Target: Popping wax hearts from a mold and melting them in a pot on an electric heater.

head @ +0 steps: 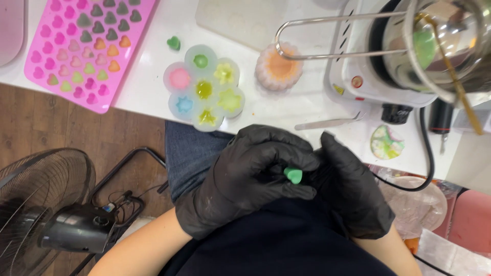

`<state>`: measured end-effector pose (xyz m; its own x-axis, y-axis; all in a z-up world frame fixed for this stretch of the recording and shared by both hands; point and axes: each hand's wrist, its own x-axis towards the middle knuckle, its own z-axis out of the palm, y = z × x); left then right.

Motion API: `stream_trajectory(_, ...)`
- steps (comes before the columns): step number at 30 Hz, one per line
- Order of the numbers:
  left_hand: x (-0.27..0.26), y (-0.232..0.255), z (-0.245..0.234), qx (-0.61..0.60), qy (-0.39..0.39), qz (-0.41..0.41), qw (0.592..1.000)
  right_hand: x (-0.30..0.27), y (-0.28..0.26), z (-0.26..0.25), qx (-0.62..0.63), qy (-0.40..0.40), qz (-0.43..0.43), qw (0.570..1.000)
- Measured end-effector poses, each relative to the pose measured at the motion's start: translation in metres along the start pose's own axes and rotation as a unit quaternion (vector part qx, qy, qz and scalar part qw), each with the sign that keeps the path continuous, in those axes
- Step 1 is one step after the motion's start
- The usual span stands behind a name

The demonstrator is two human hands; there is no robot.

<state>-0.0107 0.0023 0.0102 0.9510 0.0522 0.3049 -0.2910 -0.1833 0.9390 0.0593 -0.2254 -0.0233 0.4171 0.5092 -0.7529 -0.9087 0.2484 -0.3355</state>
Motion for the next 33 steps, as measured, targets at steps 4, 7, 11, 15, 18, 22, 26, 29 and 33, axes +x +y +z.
stream_trajectory(4,0.038,0.025,-0.014,0.021,-0.013,0.06,0.998,0.0,-0.004,-0.009,-0.108,0.089,-0.074,0.987)
stream_trajectory(7,0.088,0.057,-0.022,0.089,-0.065,0.078,0.991,-0.006,-0.01,-0.001,-0.342,0.015,-0.187,0.921)
stream_trajectory(11,0.156,0.067,-0.01,0.251,-0.075,0.18,0.948,-0.004,-0.018,-0.017,-0.261,0.055,-0.059,0.962)
stream_trajectory(15,0.195,0.044,0.016,0.295,-0.102,0.246,0.918,-0.003,-0.011,-0.029,-0.279,0.188,-0.031,0.941)
stream_trajectory(18,0.205,0.036,0.024,0.356,-0.037,0.303,0.883,-0.004,-0.013,-0.042,-0.247,0.12,-0.04,0.961)
stream_trajectory(22,0.199,0.041,-0.03,0.343,0.005,0.191,0.92,0.009,0.0,-0.086,-0.353,0.183,-0.072,0.915)
stream_trajectory(26,0.158,0.047,-0.111,0.327,0.083,0.038,0.94,0.024,-0.001,-0.112,-0.286,0.177,-0.097,0.937)
stream_trajectory(29,0.123,0.026,-0.156,0.406,0.104,-0.05,0.907,0.034,-0.011,-0.11,-0.217,0.162,-0.079,0.959)
stream_trajectory(33,0.073,-0.023,-0.168,0.387,0.076,-0.082,0.915,0.032,-0.023,-0.086,-0.192,0.189,-0.081,0.96)
